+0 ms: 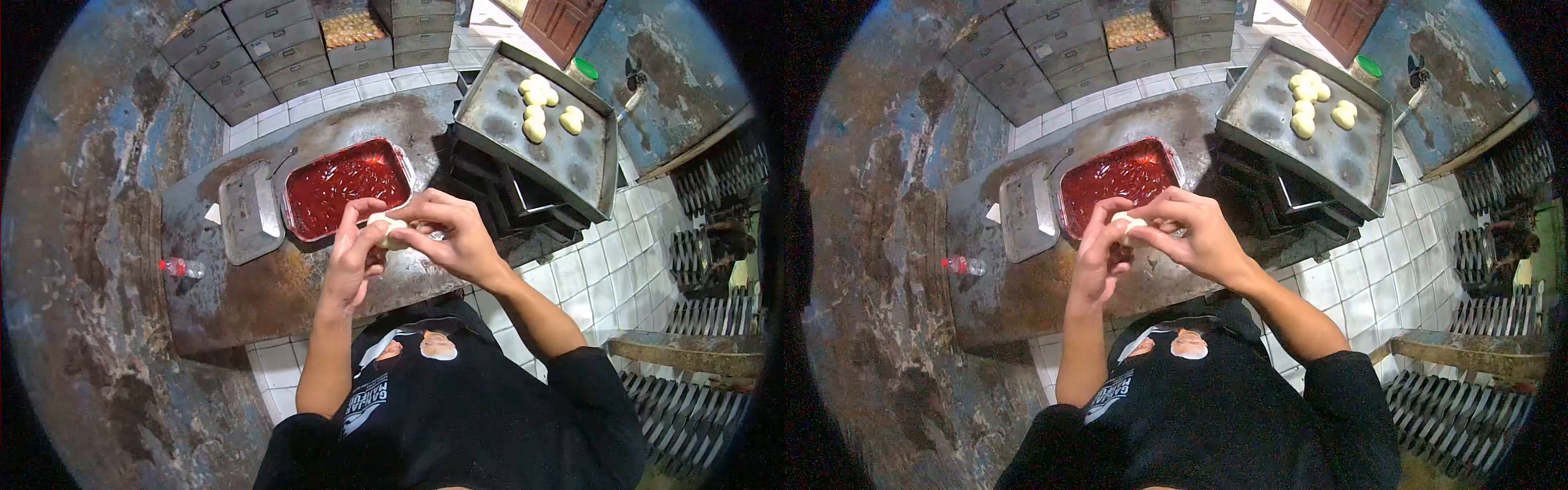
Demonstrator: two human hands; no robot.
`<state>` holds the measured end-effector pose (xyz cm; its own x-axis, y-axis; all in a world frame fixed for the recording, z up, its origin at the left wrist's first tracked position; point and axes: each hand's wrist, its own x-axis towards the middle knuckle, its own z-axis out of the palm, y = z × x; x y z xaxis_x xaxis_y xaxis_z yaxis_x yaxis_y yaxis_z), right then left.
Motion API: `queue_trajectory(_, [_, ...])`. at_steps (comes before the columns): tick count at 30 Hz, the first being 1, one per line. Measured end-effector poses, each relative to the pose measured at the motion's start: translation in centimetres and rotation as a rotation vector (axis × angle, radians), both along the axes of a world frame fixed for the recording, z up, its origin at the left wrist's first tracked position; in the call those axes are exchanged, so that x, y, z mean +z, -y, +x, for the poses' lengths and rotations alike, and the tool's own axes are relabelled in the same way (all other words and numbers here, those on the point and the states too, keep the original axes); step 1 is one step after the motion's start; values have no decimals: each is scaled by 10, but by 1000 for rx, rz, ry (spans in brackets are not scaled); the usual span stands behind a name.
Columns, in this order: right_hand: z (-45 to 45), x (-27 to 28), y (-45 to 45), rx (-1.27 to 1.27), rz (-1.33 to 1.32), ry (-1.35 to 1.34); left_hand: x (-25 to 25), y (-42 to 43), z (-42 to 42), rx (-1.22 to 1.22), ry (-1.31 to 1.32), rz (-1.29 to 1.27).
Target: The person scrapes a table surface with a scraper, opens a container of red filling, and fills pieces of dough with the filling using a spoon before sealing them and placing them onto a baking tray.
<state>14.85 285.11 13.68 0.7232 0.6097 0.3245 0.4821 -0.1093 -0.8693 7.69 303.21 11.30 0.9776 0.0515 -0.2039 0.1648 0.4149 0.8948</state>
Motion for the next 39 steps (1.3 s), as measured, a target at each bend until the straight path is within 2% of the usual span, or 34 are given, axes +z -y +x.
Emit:
queue_trajectory(1, [0, -11, -1, -33, 104, -149, 13, 1, -2, 15, 61, 1])
queue_trajectory(2, [0, -12, -2, -38, 106, -144, 19, 1, -2, 31, 124, 2])
queue_trajectory(4, [-1, -12, -3, 1, 376, -808, 13, -1, 5, 85, 205, 53])
queue_trajectory(6, [-8, -21, -8, 69, 467, -1069, 23, -4, 14, 177, 416, 445])
queue_trajectory(8, [-17, -32, -17, 195, 638, -1124, 37, 10, 19, 248, 437, 382])
queue_trajectory(10, [-29, -34, -29, 243, 807, -1028, 49, 17, 27, 197, 591, 344])
queue_trajectory(12, [-39, -25, -33, 42, 884, -889, 55, 27, 29, -24, 547, 78])
queue_trajectory(13, [-34, -40, -43, -162, 904, -524, 54, 33, 30, -37, 611, 123])
queue_trajectory(14, [-32, -31, -39, -267, 901, -431, 54, 41, 32, -51, 673, 167])
queue_trajectory(16, [-21, -44, -19, -191, 877, -298, 46, 57, 40, -57, 691, 105])
queue_trajectory(17, [-16, -48, -11, -205, 871, -298, 47, 64, 42, -43, 670, 77])
queue_trajectory(19, [-5, -51, 4, -50, 819, -328, 40, 70, 55, -38, 707, 53])
queue_trajectory(20, [-2, -39, 15, -53, 811, -327, 40, 68, 59, -36, 707, 45])
queue_trajectory(22, [1, -2, 38, 108, 490, -481, 46, 69, 67, -51, 707, -42])
queue_trajectory(23, [0, -10, 38, -48, 483, -299, 52, 77, 68, -82, 752, 15])
queue_trajectory(24, [3, -26, 37, -88, 659, -254, 48, 92, 71, -108, 749, 19])
queue_trajectory(26, [10, -44, 42, -111, 824, -170, 48, 114, 80, -99, 728, -57])
queue_trajectory(28, [13, -16, 45, -292, 738, -385, 46, 118, 93, -46, 702, -21])
queue_trajectory(29, [27, -51, 68, -257, 561, 14, 44, 111, 96, -66, 649, -118])
queue_trajectory(30, [54, 13, 99, 221, 151, -206, 44, 112, 102, -31, 503, -210])
queue_trajectory(32, [76, 38, 130, 50, -206, -104, 12, 111, 134, 166, 586, 295])
queue_trajectory(33, [89, 37, 142, -107, -149, -161, -5, 109, 155, 183, 748, 688])
queue_trajectory(34, [103, 47, 146, -117, -71, -213, -13, 122, 166, 81, 595, 526])
queue_trajectory(36, [139, 44, 151, -72, -121, -122, -23, 160, 198, 60, 660, 334])
queue_trajectory(38, [169, 42, 154, -94, -208, 3, -31, 175, 230, 83, 619, 640])
queue_trajectory(39, [185, 39, 159, -79, -235, 26, -31, 181, 241, 65, 634, 552])
